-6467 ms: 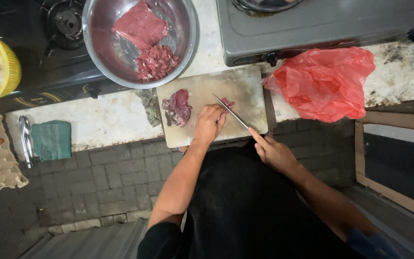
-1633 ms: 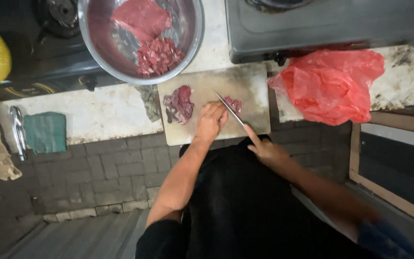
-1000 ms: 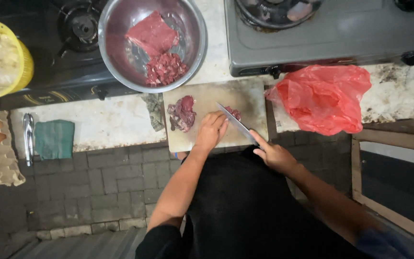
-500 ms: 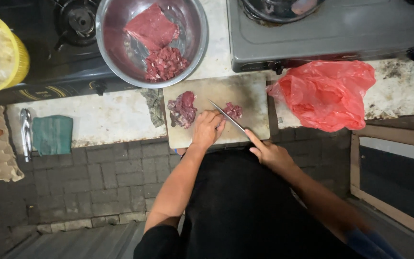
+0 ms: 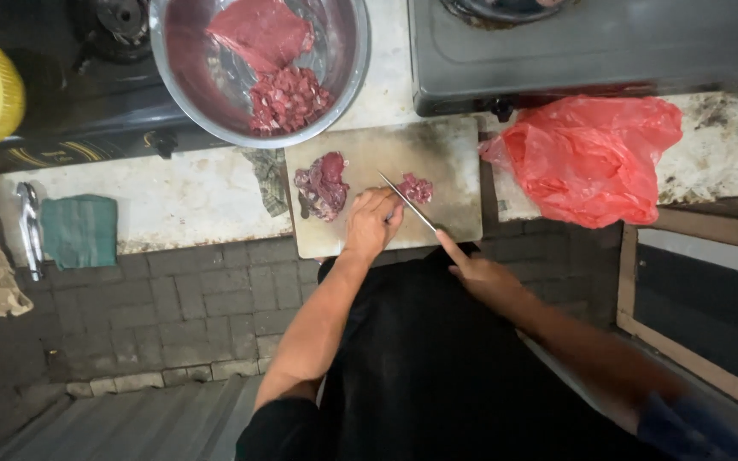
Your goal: Dicing raw meat into small pieces on a wooden cutting board using a chef's knife.
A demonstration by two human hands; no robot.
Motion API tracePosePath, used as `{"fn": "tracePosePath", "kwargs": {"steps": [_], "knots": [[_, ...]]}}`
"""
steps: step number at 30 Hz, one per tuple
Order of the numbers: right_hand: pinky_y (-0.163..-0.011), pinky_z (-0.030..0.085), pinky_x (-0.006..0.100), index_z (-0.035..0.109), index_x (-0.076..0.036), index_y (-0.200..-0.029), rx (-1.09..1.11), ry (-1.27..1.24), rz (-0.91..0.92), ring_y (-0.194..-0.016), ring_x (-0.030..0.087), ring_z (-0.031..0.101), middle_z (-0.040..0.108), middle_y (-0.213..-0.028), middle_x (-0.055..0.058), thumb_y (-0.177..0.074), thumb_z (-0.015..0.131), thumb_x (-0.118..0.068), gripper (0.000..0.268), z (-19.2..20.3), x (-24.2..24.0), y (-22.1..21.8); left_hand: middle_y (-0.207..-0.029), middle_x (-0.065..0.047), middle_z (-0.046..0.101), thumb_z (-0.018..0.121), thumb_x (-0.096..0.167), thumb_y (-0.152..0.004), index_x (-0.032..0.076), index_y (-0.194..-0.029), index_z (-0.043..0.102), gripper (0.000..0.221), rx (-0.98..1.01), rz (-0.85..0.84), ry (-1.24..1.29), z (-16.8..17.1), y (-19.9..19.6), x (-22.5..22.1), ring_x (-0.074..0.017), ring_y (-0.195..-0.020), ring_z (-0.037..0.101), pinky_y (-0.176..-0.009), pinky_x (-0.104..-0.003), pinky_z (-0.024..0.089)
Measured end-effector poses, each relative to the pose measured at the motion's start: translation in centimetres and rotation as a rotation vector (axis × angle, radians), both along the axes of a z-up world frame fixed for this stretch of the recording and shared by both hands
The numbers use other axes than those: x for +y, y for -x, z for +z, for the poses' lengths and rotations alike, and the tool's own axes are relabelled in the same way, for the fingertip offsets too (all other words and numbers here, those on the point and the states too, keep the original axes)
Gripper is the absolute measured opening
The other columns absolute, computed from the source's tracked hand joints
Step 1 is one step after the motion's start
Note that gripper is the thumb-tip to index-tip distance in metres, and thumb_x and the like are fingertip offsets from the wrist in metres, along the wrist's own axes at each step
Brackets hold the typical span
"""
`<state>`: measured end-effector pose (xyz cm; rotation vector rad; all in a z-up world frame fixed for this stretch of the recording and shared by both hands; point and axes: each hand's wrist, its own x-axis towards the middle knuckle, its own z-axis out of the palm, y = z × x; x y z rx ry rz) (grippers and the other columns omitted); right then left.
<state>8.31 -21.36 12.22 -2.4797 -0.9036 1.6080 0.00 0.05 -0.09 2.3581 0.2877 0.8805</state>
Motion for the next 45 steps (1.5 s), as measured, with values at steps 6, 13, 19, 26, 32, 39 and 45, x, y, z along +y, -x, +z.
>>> {"fn": "tracePosePath", "kwargs": {"steps": [6, 13, 19, 26, 32, 39, 45], "knots": [[-0.070, 0.057, 0.049, 0.001, -0.038, -0.159, -0.160, -0.194, 0.128, -0.086, 0.044, 0.070, 0.065, -0.103, 0.028, -0.103, 0.042, -0.028, 0.071, -3.6, 4.0, 0.1, -0.092, -0.005, 0.072, 0.067, 0.015, -0.088, 0.009, -0.086, 0.072, 0.008, 0.039, -0.040, 0.039, 0.0, 0.1, -0.3, -0.0239, -0.089, 0.069, -0.076, -0.032, 0.050], [-0.090, 0.053, 0.050, -0.006, -0.046, -0.157, -0.095, -0.036, 0.088, -0.106, 0.045, 0.065, 0.063, -0.113, 0.029, -0.103, 0.038, -0.032, 0.071, 3.2, 4.0, 0.0, -0.091, -0.005, 0.069, 0.066, 0.015, -0.087, 0.010, -0.086, 0.069, 0.007, 0.074, 0.004, -0.101, 0.7, 0.2, -0.2, -0.0243, -0.087, 0.066, -0.071, -0.034, 0.050], [-0.103, 0.047, 0.051, 0.005, -0.048, -0.156, 0.031, 0.010, -0.093, -0.122, 0.044, 0.056, 0.057, -0.133, 0.025, -0.101, 0.040, -0.040, 0.066, 1.0, -0.5, -1.5, -0.083, -0.004, 0.064, 0.070, 0.012, -0.081, 0.012, -0.081, 0.066, 0.004, 0.017, 0.035, -0.053, -1.5, -0.3, 0.0, -0.0237, -0.076, 0.063, -0.067, -0.032, 0.048], [-0.097, 0.051, 0.052, 0.019, -0.046, -0.156, -0.119, -0.168, -0.201, -0.112, 0.046, 0.062, 0.064, -0.120, 0.028, -0.099, 0.046, -0.041, 0.063, 0.7, -1.3, -0.5, -0.089, -0.004, 0.069, 0.073, 0.009, -0.080, 0.012, -0.087, 0.070, 0.009, -0.029, 0.014, 0.115, 1.0, -1.5, -1.1, -0.0227, -0.078, 0.066, -0.073, -0.031, 0.051], [-0.094, 0.052, 0.054, 0.023, -0.045, -0.155, -0.171, -0.227, -0.250, -0.109, 0.046, 0.063, 0.064, -0.119, 0.030, -0.098, 0.048, -0.039, 0.062, 1.5, -1.2, -0.7, -0.102, -0.007, 0.068, 0.077, 0.011, -0.081, 0.009, -0.093, 0.072, 0.013, 0.031, -0.013, 0.129, 0.9, -1.3, -1.0, -0.0265, -0.091, 0.066, -0.078, -0.035, 0.050], [-0.092, 0.053, 0.052, 0.022, -0.045, -0.155, -0.250, -0.185, -0.133, -0.106, 0.045, 0.065, 0.063, -0.121, 0.030, -0.099, 0.045, -0.040, 0.061, 2.4, -0.9, 0.0, -0.100, -0.005, 0.070, 0.077, 0.015, -0.081, 0.011, -0.099, 0.073, 0.019, 0.001, 0.016, 0.122, 0.8, -0.6, -1.1, -0.0243, -0.092, 0.069, -0.080, -0.033, 0.053], [-0.091, 0.054, 0.049, 0.019, -0.046, -0.155, -0.215, -0.095, -0.048, -0.106, 0.041, 0.067, 0.066, -0.119, 0.020, -0.100, 0.038, -0.044, 0.059, 0.3, -1.9, 0.5, -0.089, -0.006, 0.069, 0.077, 0.008, -0.077, 0.008, -0.087, 0.073, 0.010, -0.042, -0.033, 0.086, 2.4, -0.7, -0.6, -0.0258, -0.083, 0.067, -0.077, -0.033, 0.055]]}}
